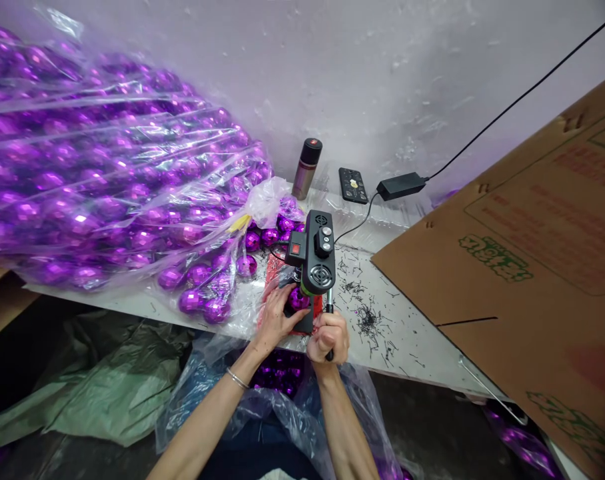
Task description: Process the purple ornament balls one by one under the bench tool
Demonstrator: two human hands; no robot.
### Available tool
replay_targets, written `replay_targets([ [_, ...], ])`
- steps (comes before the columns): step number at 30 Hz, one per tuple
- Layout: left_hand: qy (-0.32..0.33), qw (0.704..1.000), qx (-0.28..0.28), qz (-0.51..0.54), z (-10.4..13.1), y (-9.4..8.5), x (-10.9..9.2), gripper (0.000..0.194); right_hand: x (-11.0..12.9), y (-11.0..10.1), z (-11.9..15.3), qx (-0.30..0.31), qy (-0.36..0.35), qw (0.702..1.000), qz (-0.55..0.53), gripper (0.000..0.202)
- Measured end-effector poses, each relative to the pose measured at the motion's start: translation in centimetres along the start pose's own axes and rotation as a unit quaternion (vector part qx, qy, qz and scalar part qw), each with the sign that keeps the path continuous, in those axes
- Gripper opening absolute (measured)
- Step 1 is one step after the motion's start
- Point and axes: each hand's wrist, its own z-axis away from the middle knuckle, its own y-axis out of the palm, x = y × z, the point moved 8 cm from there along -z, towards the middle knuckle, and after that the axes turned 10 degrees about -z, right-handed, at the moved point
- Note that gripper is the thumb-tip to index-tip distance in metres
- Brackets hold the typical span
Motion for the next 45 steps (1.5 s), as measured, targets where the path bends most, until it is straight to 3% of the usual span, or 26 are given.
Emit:
replay_targets([
  [4, -0.005, 1.0, 0.0, 0.007, -0.3, 0.1, 0.1, 0.056, 0.4, 0.4, -0.2, 0.019, -0.022, 1.0, 0.0, 0.034],
  [8, -0.002, 1.0, 0.0, 0.021, -0.6, 0.2, 0.0, 0.057, 0.9, -0.2, -2.5, -0.005, 0.04, 0.999, -0.005, 0.035],
  [12, -0.014, 1.0, 0.004, 0.014, 2.1, -0.7, 0.1, 0.063, 2.0, -0.3, -5.8, 0.015, 0.089, 0.996, -0.027, 0.033],
  [14, 0.009, 1.0, 0.013, 0.001, 4.8, -1.3, -0.5, 0.077, 2.5, -0.3, -6.8, 0.024, 0.093, 0.995, -0.036, 0.033],
  [16, 0.037, 0.998, 0.04, -0.008, 7.1, -1.7, -1.3, 0.105, 2.7, -0.3, -7.0, 0.028, 0.088, 0.995, -0.033, 0.033],
  [18, 0.048, 0.997, 0.066, -0.009, 8.0, -2.0, -1.7, 0.122, 2.6, -0.2, -6.6, 0.028, 0.086, 0.996, -0.023, 0.034],
  [20, 0.034, 0.998, 0.06, -0.01, 6.4, -2.7, -1.1, 0.104, 2.6, -0.2, -6.1, 0.028, 0.085, 0.996, -0.014, 0.034],
  [22, 0.005, 0.999, 0.023, -0.03, 3.0, -3.9, 0.6, 0.067, 2.6, -0.2, -5.8, 0.028, 0.082, 0.996, -0.008, 0.033],
  [23, -0.018, 0.998, 0.001, -0.052, 0.9, -4.6, 1.9, 0.057, 2.6, -0.2, -5.7, 0.031, 0.08, 0.996, -0.006, 0.033],
  [26, -0.028, 0.99, 0.007, -0.14, -4.7, -5.9, 5.0, 0.049, 2.6, 0.0, -5.6, 0.045, 0.076, 0.996, -0.004, 0.032],
  [29, -0.013, 0.974, 0.056, -0.221, -8.0, -6.5, 7.0, 0.048, 2.6, 0.0, -5.5, 0.05, 0.071, 0.996, -0.007, 0.031],
  [36, -0.014, 0.933, 0.157, -0.324, -9.6, -6.4, 8.1, 0.052, 2.5, -0.1, -5.3, 0.038, 0.072, 0.997, -0.007, 0.031],
  [41, 0.056, 0.942, 0.171, -0.283, -9.6, -5.4, 6.4, 0.044, 2.4, -0.1, -5.2, 0.038, 0.071, 0.997, -0.009, 0.03],
  [45, -0.007, 0.965, 0.184, -0.186, -10.0, -6.1, 6.5, 0.047, 2.4, -0.1, -5.3, 0.037, 0.077, 0.996, -0.01, 0.031],
])
